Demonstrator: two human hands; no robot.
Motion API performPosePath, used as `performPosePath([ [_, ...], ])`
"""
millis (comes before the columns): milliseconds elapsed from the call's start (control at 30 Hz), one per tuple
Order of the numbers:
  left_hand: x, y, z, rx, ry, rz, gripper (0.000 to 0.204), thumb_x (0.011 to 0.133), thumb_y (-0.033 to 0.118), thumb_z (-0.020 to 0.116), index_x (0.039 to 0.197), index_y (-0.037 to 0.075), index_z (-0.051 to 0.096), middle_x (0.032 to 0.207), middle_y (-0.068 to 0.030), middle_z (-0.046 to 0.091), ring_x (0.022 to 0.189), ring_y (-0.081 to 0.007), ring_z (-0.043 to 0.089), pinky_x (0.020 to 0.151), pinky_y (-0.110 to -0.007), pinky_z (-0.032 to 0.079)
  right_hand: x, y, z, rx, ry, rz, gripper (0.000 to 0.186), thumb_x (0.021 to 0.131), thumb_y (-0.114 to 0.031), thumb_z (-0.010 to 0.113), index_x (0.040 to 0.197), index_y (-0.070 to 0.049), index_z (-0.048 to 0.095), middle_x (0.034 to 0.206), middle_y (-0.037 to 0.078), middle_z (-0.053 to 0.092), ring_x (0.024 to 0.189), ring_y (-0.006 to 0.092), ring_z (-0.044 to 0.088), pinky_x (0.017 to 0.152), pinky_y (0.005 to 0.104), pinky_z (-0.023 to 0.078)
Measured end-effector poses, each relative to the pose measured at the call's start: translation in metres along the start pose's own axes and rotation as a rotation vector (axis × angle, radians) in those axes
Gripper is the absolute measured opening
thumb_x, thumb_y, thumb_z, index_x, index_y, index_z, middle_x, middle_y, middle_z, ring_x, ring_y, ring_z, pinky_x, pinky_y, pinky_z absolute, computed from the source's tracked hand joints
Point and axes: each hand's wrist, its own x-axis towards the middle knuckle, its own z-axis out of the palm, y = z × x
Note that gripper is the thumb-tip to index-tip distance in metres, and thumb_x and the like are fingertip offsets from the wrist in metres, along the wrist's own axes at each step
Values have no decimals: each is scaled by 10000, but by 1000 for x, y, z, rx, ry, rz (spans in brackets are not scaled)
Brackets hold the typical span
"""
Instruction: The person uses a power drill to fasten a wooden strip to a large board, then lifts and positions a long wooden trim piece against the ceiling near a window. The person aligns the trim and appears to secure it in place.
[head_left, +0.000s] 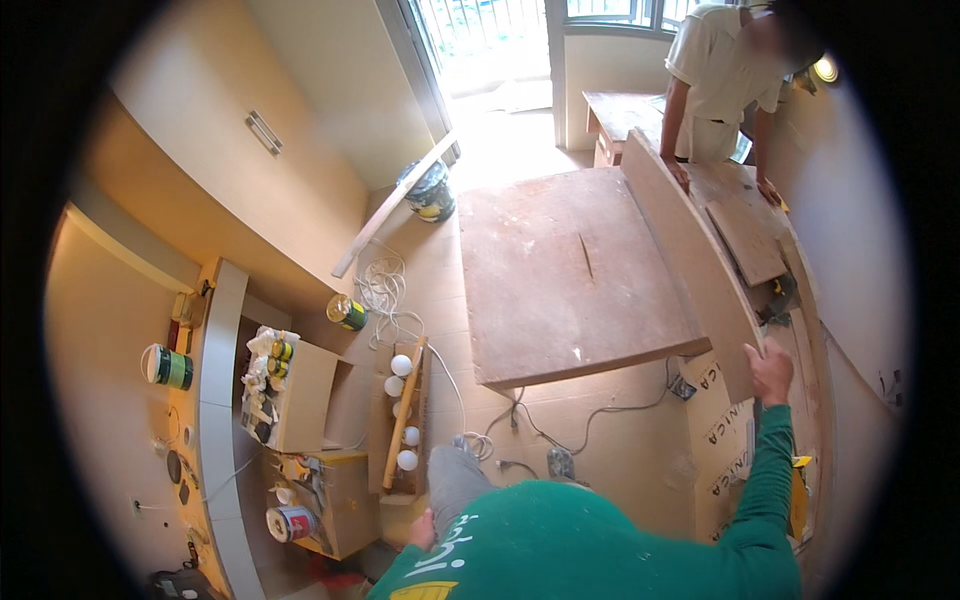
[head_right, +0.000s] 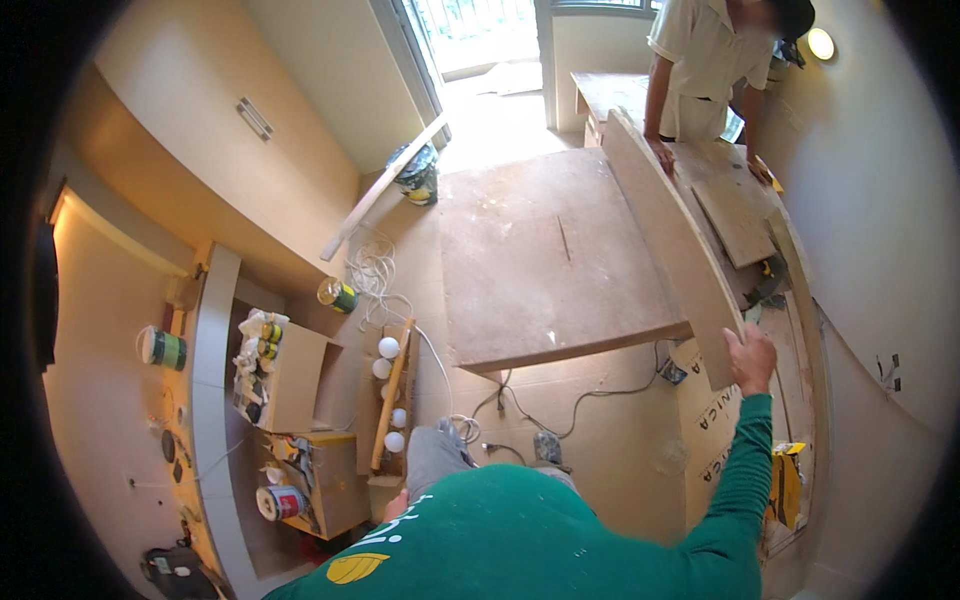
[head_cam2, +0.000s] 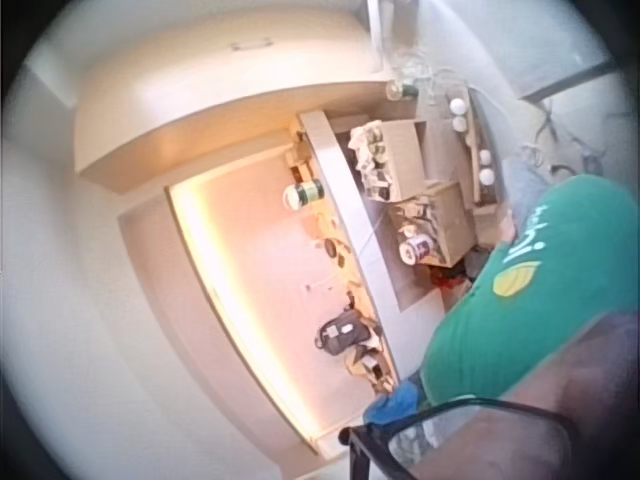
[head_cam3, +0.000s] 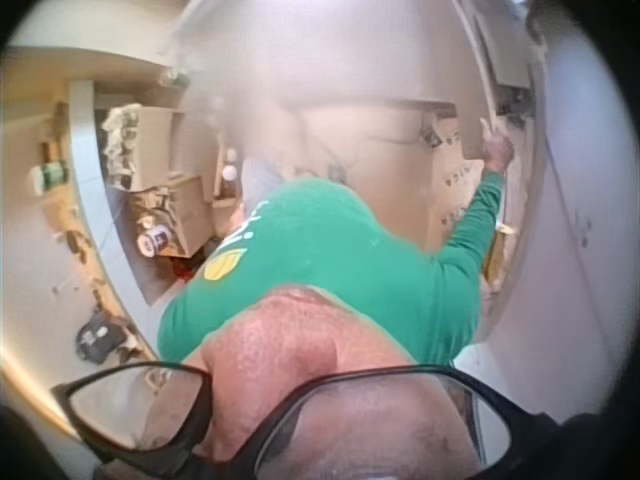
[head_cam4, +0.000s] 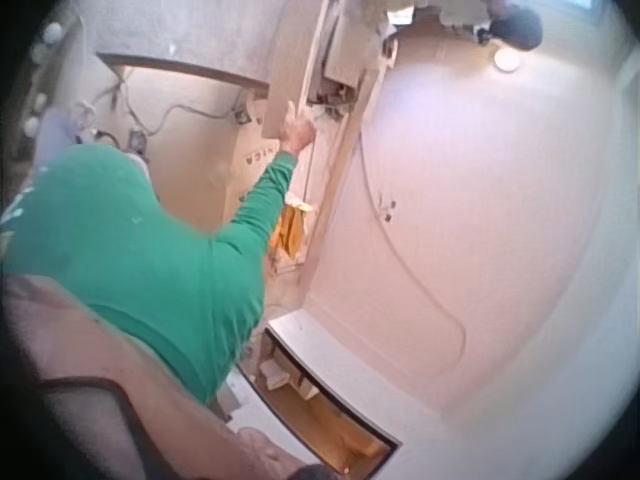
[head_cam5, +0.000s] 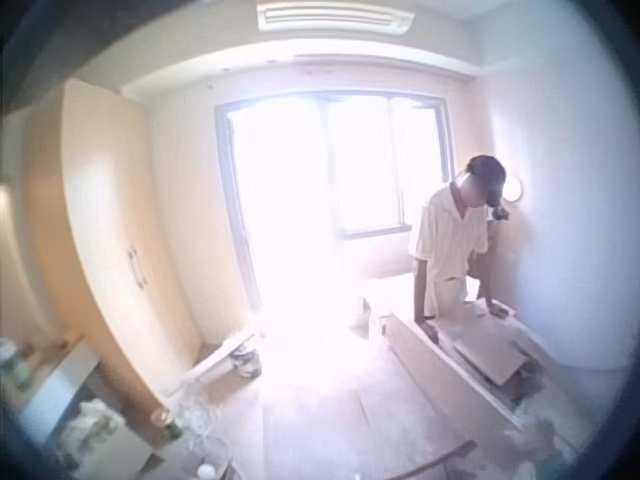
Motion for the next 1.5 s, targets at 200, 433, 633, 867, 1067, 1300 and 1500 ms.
performPosePath([
  [200, 93, -46, -69, 68, -207, -95, 562, 1026, 493, 539, 1099, -35, 718, 1044, -183, 759, 894, -270, 746, 851, -408, 553, -23, -126, -33, 510, -75, 85, 389, 981, -344, 724, 967, 40, 659, 836, 143, 707, 755, 218, 664, 695, 361, 534],
  [433, 323, -11, -213, 58, -233, 15, 511, 984, 458, 625, 1149, -18, 711, 1078, -184, 756, 963, -292, 736, 876, -413, 560, -39, -351, -12, 972, -157, 160, 481, 1051, -381, 622, 1169, 83, 660, 1087, 179, 691, 1031, 217, 634, 922, 330, 489],
  [633, 373, 168, -360, -189, -65, 440, 448, 1018, 351, 649, 1309, 10, 652, 1104, -147, 751, 989, -215, 719, 877, -363, 568, -5, -529, 94, 1069, -407, -46, 382, 1088, -278, 528, 1264, 28, 674, 1125, 179, 718, 1091, 259, 649, 987, 358, 503],
  [867, 336, 292, -431, -392, -243, 588, 499, 1030, 333, 644, 1408, 15, 573, 1298, -169, 682, 1147, -227, 677, 983, -370, 541, -4, -746, 176, 1761, -747, 448, 353, 1095, -273, 534, 1156, 41, 683, 1046, 108, 744, 895, 161, 702, 839, 298, 565],
  [1067, 400, 403, -431, -1149, -631, 725, 564, 1013, 254, 654, 1483, 8, 465, 1455, -147, 563, 1330, -232, 561, 1115, -393, 454, -5, -885, 252, 1621, -716, 493, 405, 1080, -313, 554, 1164, 69, 662, 1088, 145, 723, 946, 191, 674, 877, 343, 538],
  [1300, 521, 534, -481, -1355, -498, 343, 522, 932, 134, 645, 1424, 21, 512, 1332, -95, 621, 1228, -237, 613, 1086, -384, 484, 132, -904, 305, 1407, -1118, 247, 597, 1074, -524, 508, 1155, 50, 655, 906, 141, 731, 694, 170, 683, 592, 297, 568],
  [1500, 623, 593, -559, -1196, -337, 373, 613, 846, 65, 613, 1442, 5, 480, 1337, -111, 599, 1241, -269, 602, 1100, -410, 483, 284, -808, 425, 1148, -760, 464, 465, 1062, -459, 559, 1099, -7, 665, 888, 101, 748, 610, 139, 653, 519, 294, 554],
])
